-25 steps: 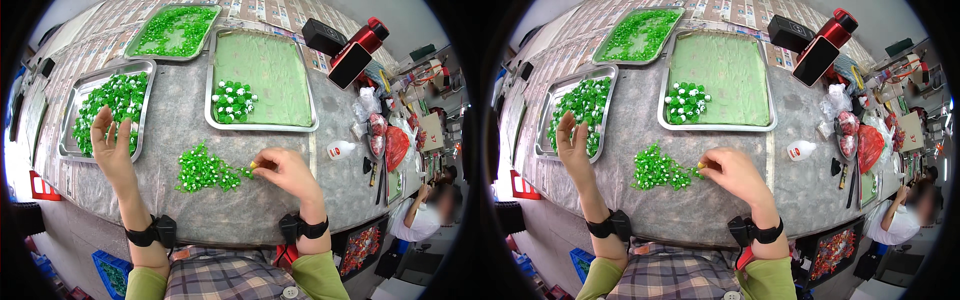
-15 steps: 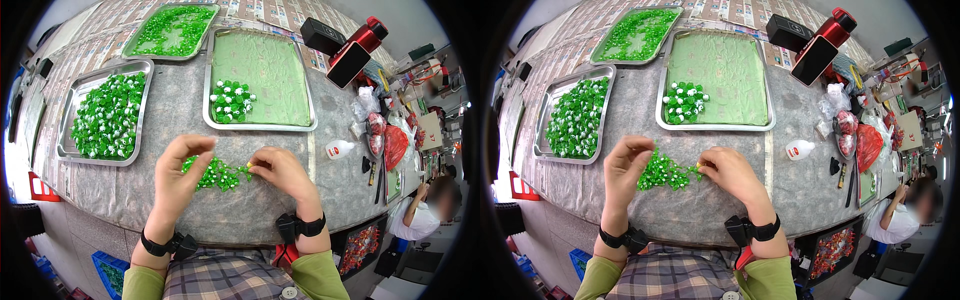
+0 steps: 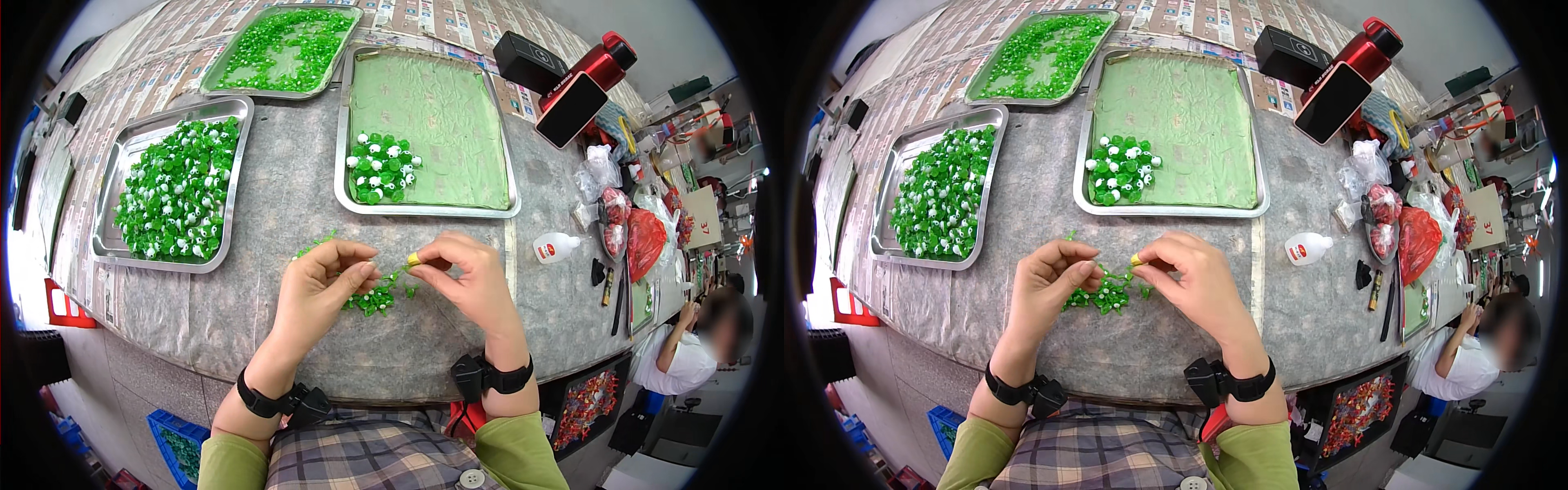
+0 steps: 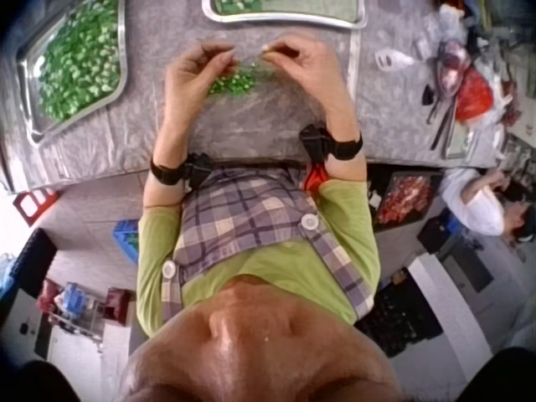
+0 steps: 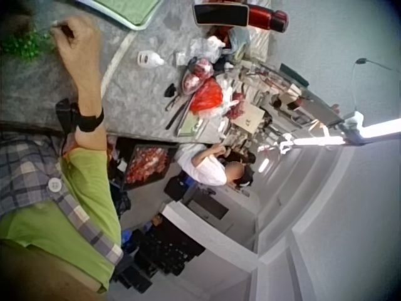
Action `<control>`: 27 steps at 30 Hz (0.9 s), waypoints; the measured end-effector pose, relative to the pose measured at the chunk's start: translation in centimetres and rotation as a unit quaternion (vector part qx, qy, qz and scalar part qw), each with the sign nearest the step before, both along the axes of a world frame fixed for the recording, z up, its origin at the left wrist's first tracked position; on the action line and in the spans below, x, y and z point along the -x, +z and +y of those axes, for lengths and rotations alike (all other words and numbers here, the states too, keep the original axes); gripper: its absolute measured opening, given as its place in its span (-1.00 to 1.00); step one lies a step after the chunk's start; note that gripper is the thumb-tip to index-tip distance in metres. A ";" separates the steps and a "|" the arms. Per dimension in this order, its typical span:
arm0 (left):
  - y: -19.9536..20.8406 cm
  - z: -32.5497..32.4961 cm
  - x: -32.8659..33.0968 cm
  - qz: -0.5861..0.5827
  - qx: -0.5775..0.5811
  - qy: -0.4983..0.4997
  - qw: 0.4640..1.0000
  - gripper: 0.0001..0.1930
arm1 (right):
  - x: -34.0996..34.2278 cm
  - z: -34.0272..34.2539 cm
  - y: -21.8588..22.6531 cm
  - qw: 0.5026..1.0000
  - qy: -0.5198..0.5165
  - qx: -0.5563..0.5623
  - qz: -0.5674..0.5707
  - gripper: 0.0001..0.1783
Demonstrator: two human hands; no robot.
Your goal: The person assembles small green and white plastic toy components by hand, applying glue from a small bottle to join them.
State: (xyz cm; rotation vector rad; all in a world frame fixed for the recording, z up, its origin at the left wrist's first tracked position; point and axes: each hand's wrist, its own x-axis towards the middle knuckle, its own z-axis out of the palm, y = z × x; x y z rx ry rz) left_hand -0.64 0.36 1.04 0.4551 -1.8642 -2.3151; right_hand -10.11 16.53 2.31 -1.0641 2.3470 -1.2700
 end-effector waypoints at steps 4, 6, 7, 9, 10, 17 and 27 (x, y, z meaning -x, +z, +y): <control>-0.1 0.2 0.2 -0.033 -0.141 -0.103 0.984 -0.79 | -0.8 -0.3 1.2 0.986 0.016 0.100 0.135 -0.85; -0.2 0.6 0.3 -0.059 -0.237 -0.121 0.962 -0.80 | -1.2 -0.5 1.2 0.984 0.019 0.095 0.148 -0.85; -0.4 0.6 0.3 -0.058 -0.237 -0.126 0.962 -0.80 | -1.3 -0.5 1.3 0.982 0.025 0.092 0.162 -0.85; -0.9 0.3 0.1 -0.047 -0.278 -0.102 0.954 -0.83 | -1.1 -0.4 1.8 0.981 0.013 0.101 0.168 -0.84; -0.8 0.3 0.0 -0.046 -0.282 -0.110 0.952 -0.83 | -1.0 -0.2 2.2 0.979 0.005 0.110 0.172 -0.84; -0.6 0.2 0.2 -0.007 -0.340 0.003 0.941 -0.89 | 3.2 11.5 1.0 0.825 -0.469 0.260 0.181 -0.70; -0.7 0.1 0.2 -0.009 -0.352 -0.014 0.936 -0.87 | 4.4 12.9 -2.6 0.923 -0.365 0.103 -0.065 -0.50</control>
